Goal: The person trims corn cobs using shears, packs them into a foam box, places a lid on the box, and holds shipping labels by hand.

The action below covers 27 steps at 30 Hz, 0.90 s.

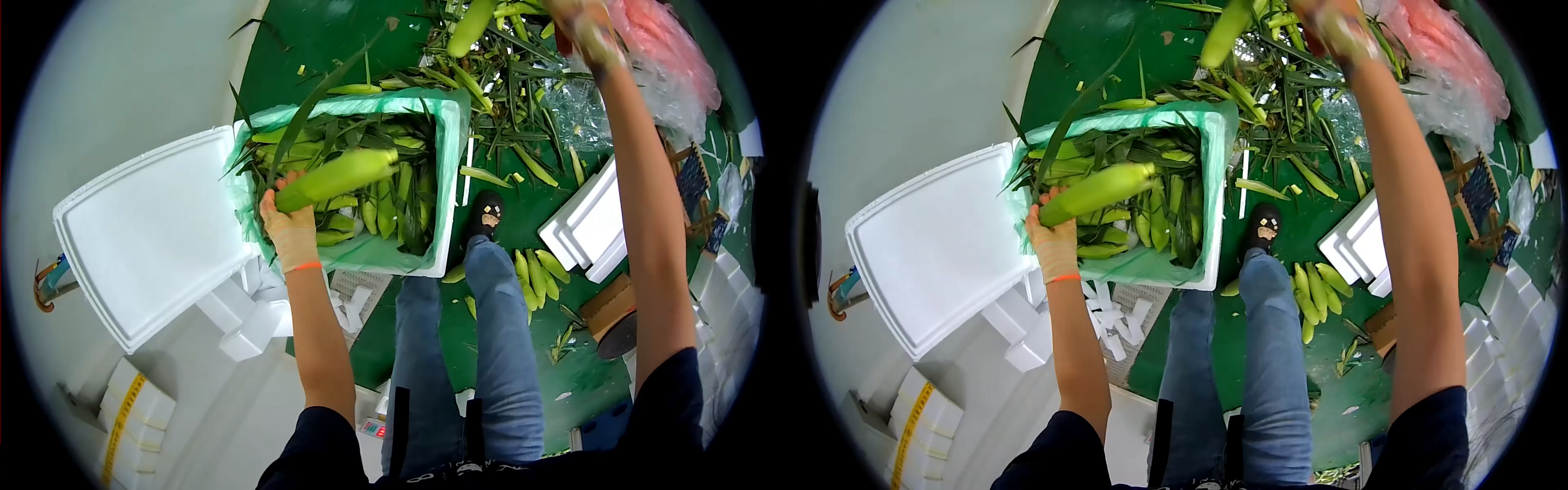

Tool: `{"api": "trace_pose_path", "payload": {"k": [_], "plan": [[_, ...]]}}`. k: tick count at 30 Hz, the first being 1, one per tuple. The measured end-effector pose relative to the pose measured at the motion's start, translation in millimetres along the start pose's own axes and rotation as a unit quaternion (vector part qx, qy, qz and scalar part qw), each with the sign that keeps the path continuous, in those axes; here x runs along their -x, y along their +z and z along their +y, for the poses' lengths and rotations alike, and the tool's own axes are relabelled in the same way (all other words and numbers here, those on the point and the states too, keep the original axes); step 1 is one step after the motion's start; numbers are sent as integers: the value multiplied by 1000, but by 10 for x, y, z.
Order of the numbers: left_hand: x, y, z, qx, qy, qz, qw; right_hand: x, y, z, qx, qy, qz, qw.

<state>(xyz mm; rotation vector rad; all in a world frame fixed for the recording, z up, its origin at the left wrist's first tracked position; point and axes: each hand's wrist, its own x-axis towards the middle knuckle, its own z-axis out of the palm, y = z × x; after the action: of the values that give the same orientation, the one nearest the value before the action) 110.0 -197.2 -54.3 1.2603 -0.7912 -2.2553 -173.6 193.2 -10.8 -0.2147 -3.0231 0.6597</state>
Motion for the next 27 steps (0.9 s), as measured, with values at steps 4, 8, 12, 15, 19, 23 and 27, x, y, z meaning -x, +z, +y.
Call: {"api": "trace_pose_path", "payload": {"k": [4, 8, 12, 15, 19, 23, 27], "plan": [[422, -261, -364, -84, -114, -9, 990, 1748, -110, -105, 10, -104, -308, 946], [1270, -156, -948, -691, 152, -381, 595, 3418, 211, 193, -120, -78, -485, 863], [936, -592, -1675, -358, -220, -207, 884, 4824, 273, 1083, -178, 149, -412, 881], [209, -297, -1519, -624, 53, -338, 703, 6254, 805, 2257, -31, 246, -372, 894], [-386, -353, -1229, -652, 330, -201, 652, 7564, 1515, 3580, 71, 341, -433, 831], [-813, -1563, -1179, -632, 316, -220, 673, 7442, 1918, 3560, 124, 495, -369, 777], [-409, -1605, -1756, -726, 324, -279, 538, 8039, 2109, 3753, 83, 570, -248, 779]]}}
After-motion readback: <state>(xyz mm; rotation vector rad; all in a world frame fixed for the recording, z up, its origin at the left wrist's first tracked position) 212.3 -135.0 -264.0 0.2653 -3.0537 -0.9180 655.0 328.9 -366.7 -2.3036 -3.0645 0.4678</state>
